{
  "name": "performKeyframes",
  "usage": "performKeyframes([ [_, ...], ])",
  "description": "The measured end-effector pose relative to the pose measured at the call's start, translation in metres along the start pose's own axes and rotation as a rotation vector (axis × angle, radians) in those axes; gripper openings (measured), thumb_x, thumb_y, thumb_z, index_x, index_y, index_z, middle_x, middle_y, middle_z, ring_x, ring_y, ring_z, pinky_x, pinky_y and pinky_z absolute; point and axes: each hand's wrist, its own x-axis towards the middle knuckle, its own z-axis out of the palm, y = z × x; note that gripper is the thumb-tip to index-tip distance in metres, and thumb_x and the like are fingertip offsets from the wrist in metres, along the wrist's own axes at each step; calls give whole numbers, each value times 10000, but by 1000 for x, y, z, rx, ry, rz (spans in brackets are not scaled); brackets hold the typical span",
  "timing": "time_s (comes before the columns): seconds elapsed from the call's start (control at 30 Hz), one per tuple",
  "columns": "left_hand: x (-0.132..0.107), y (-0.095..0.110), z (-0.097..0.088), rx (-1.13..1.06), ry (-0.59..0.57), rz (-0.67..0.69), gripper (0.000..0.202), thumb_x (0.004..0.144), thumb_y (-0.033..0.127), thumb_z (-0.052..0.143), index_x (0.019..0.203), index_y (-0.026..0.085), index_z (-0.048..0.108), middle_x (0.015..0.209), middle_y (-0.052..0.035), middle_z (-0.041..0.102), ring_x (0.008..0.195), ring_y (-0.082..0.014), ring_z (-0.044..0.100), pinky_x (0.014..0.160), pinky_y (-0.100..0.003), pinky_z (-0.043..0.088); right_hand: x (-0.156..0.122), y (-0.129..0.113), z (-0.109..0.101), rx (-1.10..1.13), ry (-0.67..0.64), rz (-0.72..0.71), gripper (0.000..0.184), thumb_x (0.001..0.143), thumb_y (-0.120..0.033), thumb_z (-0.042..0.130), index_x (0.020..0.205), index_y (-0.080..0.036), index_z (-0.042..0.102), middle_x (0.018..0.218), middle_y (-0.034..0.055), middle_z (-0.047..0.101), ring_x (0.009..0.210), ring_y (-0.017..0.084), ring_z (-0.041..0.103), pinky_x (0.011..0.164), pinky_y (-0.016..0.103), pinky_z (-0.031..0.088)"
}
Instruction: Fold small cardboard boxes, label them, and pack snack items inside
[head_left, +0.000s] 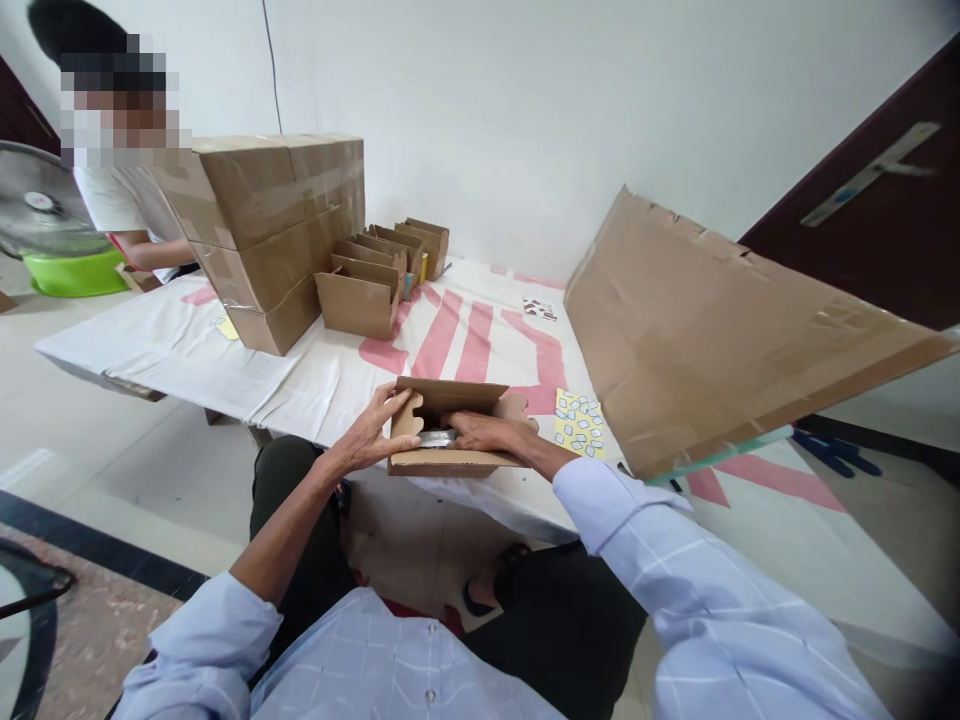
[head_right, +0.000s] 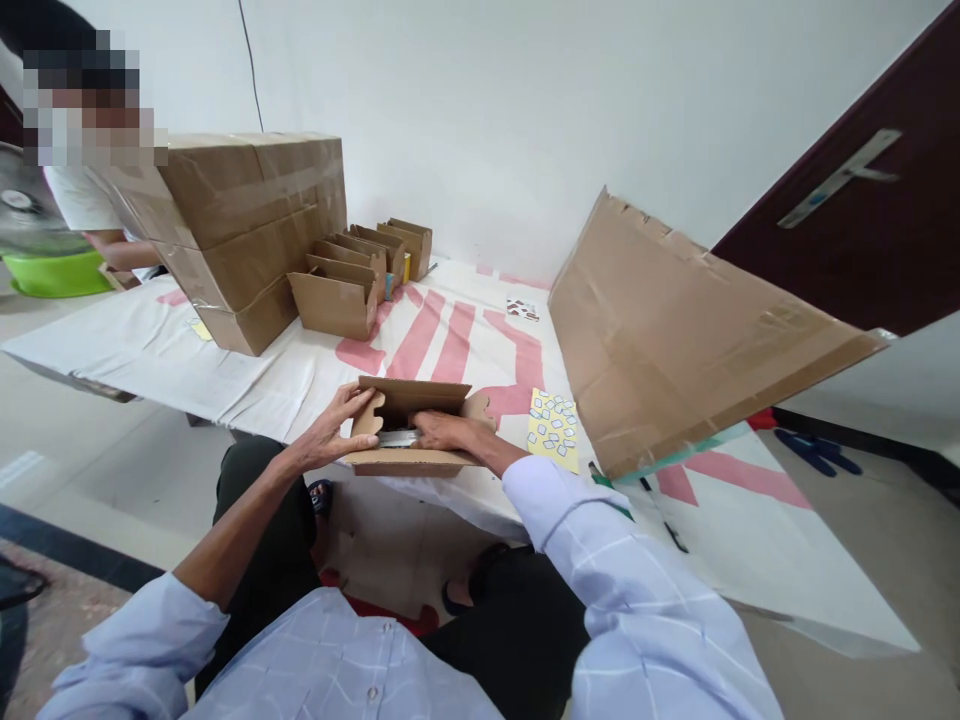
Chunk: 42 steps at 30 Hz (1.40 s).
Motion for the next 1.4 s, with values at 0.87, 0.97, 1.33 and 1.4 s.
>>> performKeyframes([
  [0.87,73,84,-19,-33,100,203,755,921,366,812,1622,260,553,1505,-146,653,1224,-292,697,907,-347,635,-66,-28,-48,1225,414,-20,525,759,-568,927,1103,-197,788,1072,61,790,915,209,735,728,315,662],
  [0.97,79,96,-22,-51,165,204,673,917,394,821,1533,206,624,1433,-142,692,1206,-285,698,909,-322,622,-63,-39,-49,1237,407,-43,559,795,-660,877,1098,-208,746,1080,63,776,914,213,739,706,321,675],
  [1.33,121,92,-45,-203,385,183,587,788,380,869,1304,191,663,1203,-65,708,1033,-210,672,881,-288,562,-11,-45,-66,1015,715,-229,764,825,-744,816,1403,-305,578,1402,93,707,1113,276,749,938,450,682],
  [1.4,130,83,-44,-213,371,150,560,778,369,854,1271,185,663,1118,-50,716,959,-192,663,836,-278,551,2,-34,-67,1016,702,-181,809,792,-757,830,1411,-283,614,1339,93,743,1037,268,758,924,456,681],
])
